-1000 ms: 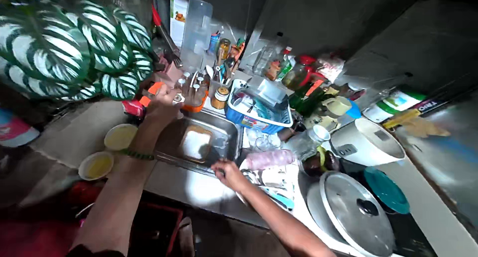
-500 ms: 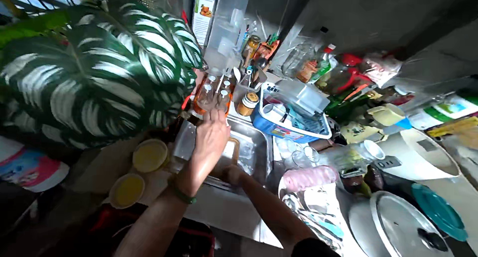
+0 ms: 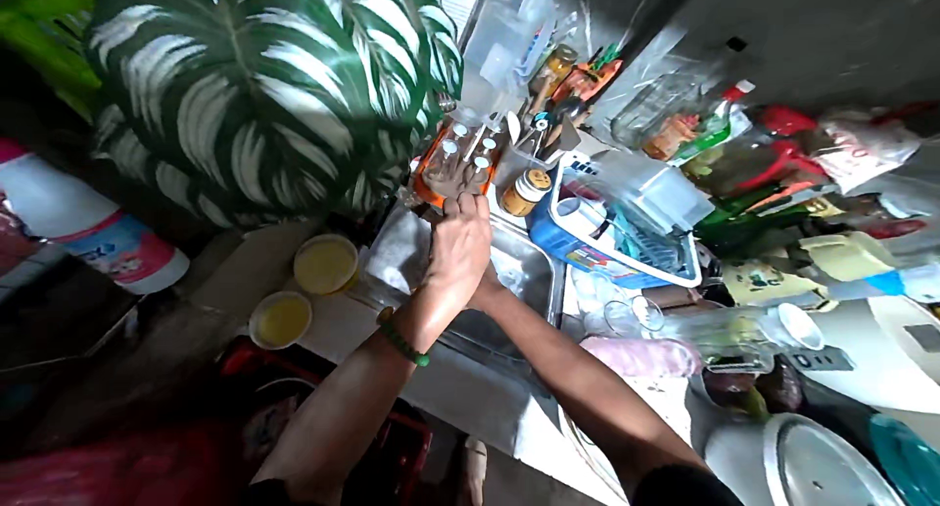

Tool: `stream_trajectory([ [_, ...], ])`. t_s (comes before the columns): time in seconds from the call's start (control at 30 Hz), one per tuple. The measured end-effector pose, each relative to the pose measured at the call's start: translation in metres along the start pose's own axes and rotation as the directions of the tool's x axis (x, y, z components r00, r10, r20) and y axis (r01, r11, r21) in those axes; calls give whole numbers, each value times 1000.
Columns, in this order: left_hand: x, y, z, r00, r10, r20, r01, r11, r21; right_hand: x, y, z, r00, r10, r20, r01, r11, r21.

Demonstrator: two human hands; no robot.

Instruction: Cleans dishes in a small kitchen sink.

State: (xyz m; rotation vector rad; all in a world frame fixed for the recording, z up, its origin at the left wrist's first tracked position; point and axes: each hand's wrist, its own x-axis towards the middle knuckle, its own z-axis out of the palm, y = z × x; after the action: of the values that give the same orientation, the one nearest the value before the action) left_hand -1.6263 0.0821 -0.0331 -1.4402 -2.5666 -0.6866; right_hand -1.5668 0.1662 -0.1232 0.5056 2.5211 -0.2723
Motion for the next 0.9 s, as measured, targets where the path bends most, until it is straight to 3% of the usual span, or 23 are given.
stream_trajectory([
  [0.17, -4, 1, -8, 997, 16, 73, -13, 999, -48, -14, -2, 12, 990, 135, -49, -131, 988, 78],
  [0.37, -7, 0, -12, 994, 11, 109, -4, 998, -63, -11, -7, 25, 960, 255, -118, -200, 916, 349],
  [0.47, -9, -6, -12, 996, 69, 61, -66, 996, -56, -6, -14, 18, 940, 322, -114, -229, 842, 489],
  [0.73, -1, -4, -1, 996, 58, 74, -61, 997, 43, -7, -26, 15, 904, 395, -161, -241, 784, 572],
  [0.83, 7, 4, -11, 982, -13, 189, -6, 995, 103, -6, -26, 12, 904, 398, -154, -233, 762, 604],
  [0.9, 4, 1, -10, 989, -1, 145, -11, 997, 78, -5, -27, 8, 898, 414, -147, -238, 740, 629],
])
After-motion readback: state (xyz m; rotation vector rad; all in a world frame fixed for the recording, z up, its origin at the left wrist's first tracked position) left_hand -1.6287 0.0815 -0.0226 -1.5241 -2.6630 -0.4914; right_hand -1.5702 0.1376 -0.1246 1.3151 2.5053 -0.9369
